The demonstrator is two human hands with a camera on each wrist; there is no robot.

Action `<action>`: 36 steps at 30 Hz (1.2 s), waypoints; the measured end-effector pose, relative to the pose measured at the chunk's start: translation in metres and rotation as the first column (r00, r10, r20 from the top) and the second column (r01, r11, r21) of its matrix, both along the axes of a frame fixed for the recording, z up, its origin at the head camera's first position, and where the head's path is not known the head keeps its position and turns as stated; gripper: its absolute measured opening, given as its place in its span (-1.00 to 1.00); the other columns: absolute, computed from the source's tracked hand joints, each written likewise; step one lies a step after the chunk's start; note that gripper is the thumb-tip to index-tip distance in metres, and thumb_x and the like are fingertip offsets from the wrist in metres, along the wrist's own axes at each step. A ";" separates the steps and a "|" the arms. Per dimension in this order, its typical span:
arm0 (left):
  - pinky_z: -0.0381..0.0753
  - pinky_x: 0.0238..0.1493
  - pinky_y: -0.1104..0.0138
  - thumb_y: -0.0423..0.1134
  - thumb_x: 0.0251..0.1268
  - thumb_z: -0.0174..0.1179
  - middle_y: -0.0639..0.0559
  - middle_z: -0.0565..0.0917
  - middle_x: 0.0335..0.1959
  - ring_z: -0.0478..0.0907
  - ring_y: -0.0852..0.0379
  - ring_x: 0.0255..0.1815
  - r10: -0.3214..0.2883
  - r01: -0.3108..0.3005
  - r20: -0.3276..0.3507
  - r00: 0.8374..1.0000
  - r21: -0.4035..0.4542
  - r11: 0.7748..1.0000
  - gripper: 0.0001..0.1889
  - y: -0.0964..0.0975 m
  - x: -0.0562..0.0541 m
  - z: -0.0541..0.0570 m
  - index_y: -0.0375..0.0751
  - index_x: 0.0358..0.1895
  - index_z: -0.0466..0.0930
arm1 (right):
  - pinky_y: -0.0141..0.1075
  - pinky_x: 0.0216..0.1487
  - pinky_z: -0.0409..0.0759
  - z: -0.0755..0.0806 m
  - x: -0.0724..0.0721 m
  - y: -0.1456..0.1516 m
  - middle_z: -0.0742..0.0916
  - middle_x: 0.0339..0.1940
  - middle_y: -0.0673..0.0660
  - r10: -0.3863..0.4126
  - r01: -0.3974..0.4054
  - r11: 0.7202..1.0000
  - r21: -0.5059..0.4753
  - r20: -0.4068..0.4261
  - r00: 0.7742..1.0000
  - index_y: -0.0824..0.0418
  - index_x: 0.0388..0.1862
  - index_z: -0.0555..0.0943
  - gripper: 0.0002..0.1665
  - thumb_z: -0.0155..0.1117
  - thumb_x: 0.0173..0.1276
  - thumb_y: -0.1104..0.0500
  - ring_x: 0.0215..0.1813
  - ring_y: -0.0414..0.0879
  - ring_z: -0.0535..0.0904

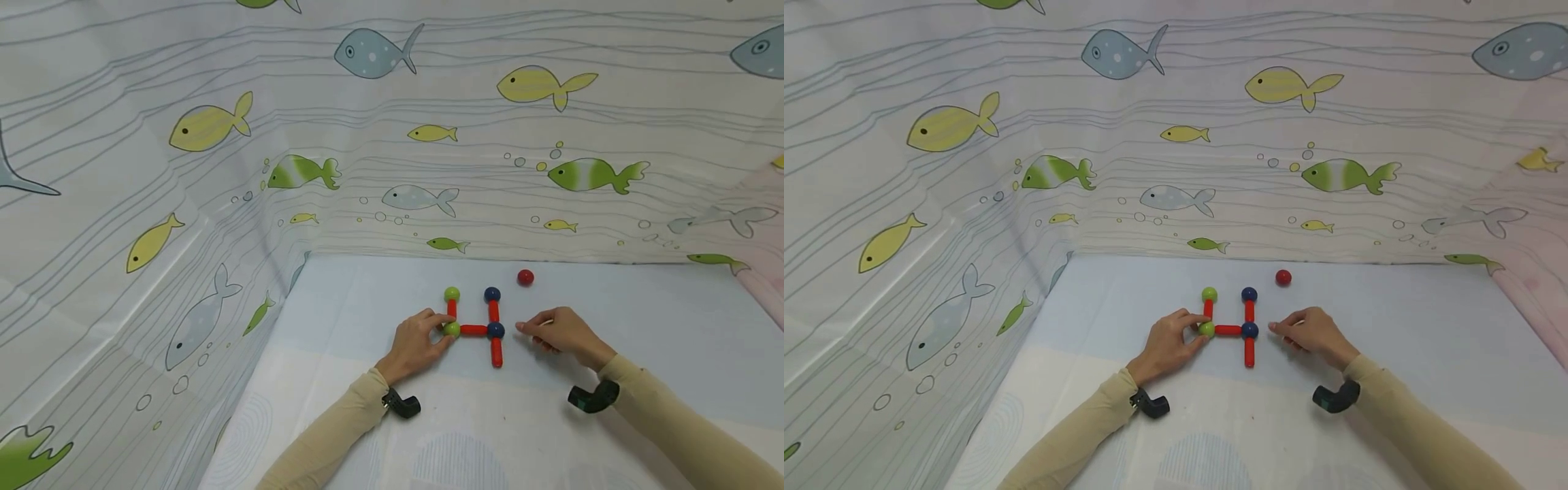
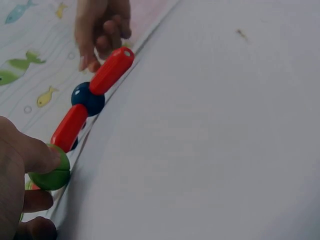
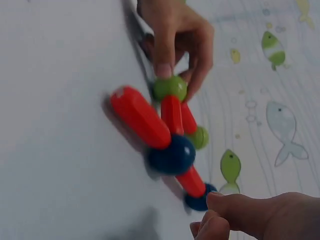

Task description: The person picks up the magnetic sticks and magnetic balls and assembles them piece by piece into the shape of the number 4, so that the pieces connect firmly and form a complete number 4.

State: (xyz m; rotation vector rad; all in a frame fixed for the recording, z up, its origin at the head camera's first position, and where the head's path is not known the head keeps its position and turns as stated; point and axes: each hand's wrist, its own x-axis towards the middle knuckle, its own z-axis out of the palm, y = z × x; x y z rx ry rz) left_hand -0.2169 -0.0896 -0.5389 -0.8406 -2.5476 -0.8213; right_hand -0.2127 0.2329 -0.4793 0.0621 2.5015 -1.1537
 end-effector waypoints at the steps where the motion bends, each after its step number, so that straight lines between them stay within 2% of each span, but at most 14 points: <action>1: 0.53 -0.29 0.45 -0.15 0.29 0.48 0.11 0.71 -0.27 0.69 0.24 -0.23 0.001 -0.001 0.000 1.000 0.000 1.000 -0.68 0.000 0.000 0.000 -0.05 0.09 0.80 | -0.26 -0.31 0.53 0.002 -0.007 0.005 0.74 -0.35 0.13 -0.005 0.005 1.000 0.013 -0.029 1.000 0.39 0.14 0.67 -0.30 0.40 0.46 -0.23 -0.34 -0.07 0.58; 4: 0.52 -0.30 0.46 -0.16 0.30 0.48 0.10 0.71 -0.27 0.68 0.23 -0.23 0.001 -0.001 0.007 1.000 -0.004 1.000 -0.68 0.000 0.000 0.002 -0.06 0.10 0.80 | -0.24 -0.28 0.56 0.003 -0.027 0.021 0.79 -0.24 0.23 -0.013 0.023 0.998 0.064 -0.151 0.988 0.41 0.19 0.62 -0.30 0.35 0.51 -0.21 -0.30 -0.05 0.66; 7: 0.50 -0.32 0.47 -0.17 0.30 0.47 0.09 0.70 -0.26 0.68 0.21 -0.23 0.001 -0.001 0.005 1.000 -0.009 1.000 -0.68 0.000 0.001 0.002 -0.07 0.10 0.80 | -0.25 -0.29 0.56 0.001 -0.044 0.035 0.80 -0.12 0.36 -0.011 0.042 0.993 0.106 -0.280 0.960 0.44 0.23 0.56 -0.30 0.31 0.55 -0.17 -0.31 -0.02 0.74; 10: 0.45 -0.36 0.48 -0.16 0.29 0.47 0.06 0.68 -0.23 0.68 0.20 -0.24 0.004 -0.004 -0.006 1.000 -0.017 1.000 -0.66 0.001 0.001 0.002 -0.06 0.12 0.79 | -0.27 -0.29 0.57 -0.005 -0.056 0.042 0.75 0.05 0.47 -0.024 0.064 0.992 0.107 -0.343 0.939 0.43 0.35 0.47 -0.25 0.28 0.57 -0.18 -0.31 -0.02 0.79; 14: 0.36 -0.45 0.50 -0.13 0.29 0.46 -0.02 0.65 -0.12 0.61 0.19 -0.37 0.013 -0.014 -0.046 0.999 -0.026 1.000 -0.63 0.002 0.001 0.002 -0.04 0.15 0.78 | -0.29 -0.27 0.64 -0.014 -0.068 0.044 0.62 0.27 0.53 -0.031 0.061 0.995 0.081 -0.325 0.945 0.37 0.54 0.33 -0.13 0.24 0.58 -0.22 -0.23 0.01 0.83; 17: 0.32 -0.50 0.51 -0.12 0.31 0.45 -0.06 0.62 -0.03 0.48 0.25 -0.52 0.013 -0.016 -0.076 0.997 -0.039 0.999 -0.62 0.004 0.001 0.004 -0.04 0.17 0.77 | -0.27 -0.24 0.68 -0.019 -0.076 0.043 0.54 0.36 0.55 -0.002 0.031 0.996 0.088 -0.316 0.949 0.32 0.64 0.22 -0.08 0.22 0.60 -0.23 -0.19 0.04 0.83; 20: 0.29 -0.53 0.52 -0.14 0.31 0.46 -0.07 0.60 0.02 0.35 0.32 -0.61 -0.006 0.002 -0.084 0.996 -0.048 0.999 -0.62 0.007 0.000 0.004 -0.06 0.18 0.76 | -0.05 -0.03 0.73 -0.023 -0.082 0.040 0.50 0.40 0.56 0.028 0.015 0.991 0.130 -0.321 0.947 0.27 0.70 0.15 -0.04 0.20 0.61 -0.24 -0.11 0.11 0.80; 23: 0.26 -0.54 0.54 -0.15 0.32 0.45 -0.05 0.60 0.03 0.29 0.34 -0.65 -0.026 0.022 -0.071 0.997 -0.053 0.998 -0.63 0.010 0.000 0.005 -0.07 0.17 0.75 | 0.26 0.27 0.58 -0.024 -0.088 0.037 0.48 0.43 0.56 0.043 0.009 0.986 0.164 -0.312 0.949 0.22 0.73 0.10 -0.03 0.18 0.61 -0.25 0.03 0.25 0.73; 26: 0.23 -0.54 0.54 -0.16 0.33 0.44 -0.03 0.60 0.01 0.29 0.34 -0.64 -0.033 0.030 -0.063 0.997 -0.062 0.998 -0.66 0.012 0.001 0.004 -0.08 0.15 0.76 | 0.39 0.38 0.41 -0.024 -0.094 0.034 0.48 0.43 0.55 0.065 -0.010 0.983 0.181 -0.305 0.950 0.18 0.73 0.12 -0.09 0.17 0.63 -0.19 0.22 0.39 0.58; 30: 0.21 -0.53 0.55 -0.17 0.34 0.44 -0.01 0.61 -0.01 0.30 0.33 -0.62 -0.026 0.022 -0.058 0.998 -0.070 0.997 -0.69 0.013 0.001 0.004 -0.08 0.12 0.78 | 0.42 0.41 0.34 -0.026 -0.099 0.032 0.52 0.40 0.53 0.099 -0.036 0.979 0.201 -0.316 0.944 0.20 0.68 0.24 -0.21 0.14 0.66 -0.13 0.36 0.46 0.38; 36: 0.18 -0.52 0.57 -0.20 0.34 0.45 -0.01 0.60 -0.04 0.29 0.34 -0.61 -0.031 0.027 -0.064 0.997 -0.063 0.998 -0.73 0.013 0.000 0.004 -0.06 0.08 0.80 | 0.42 0.43 0.32 -0.028 -0.103 0.031 0.57 0.35 0.53 0.122 -0.045 0.975 0.219 -0.351 0.928 0.29 0.56 0.39 -0.32 0.14 0.66 -0.08 0.37 0.46 0.39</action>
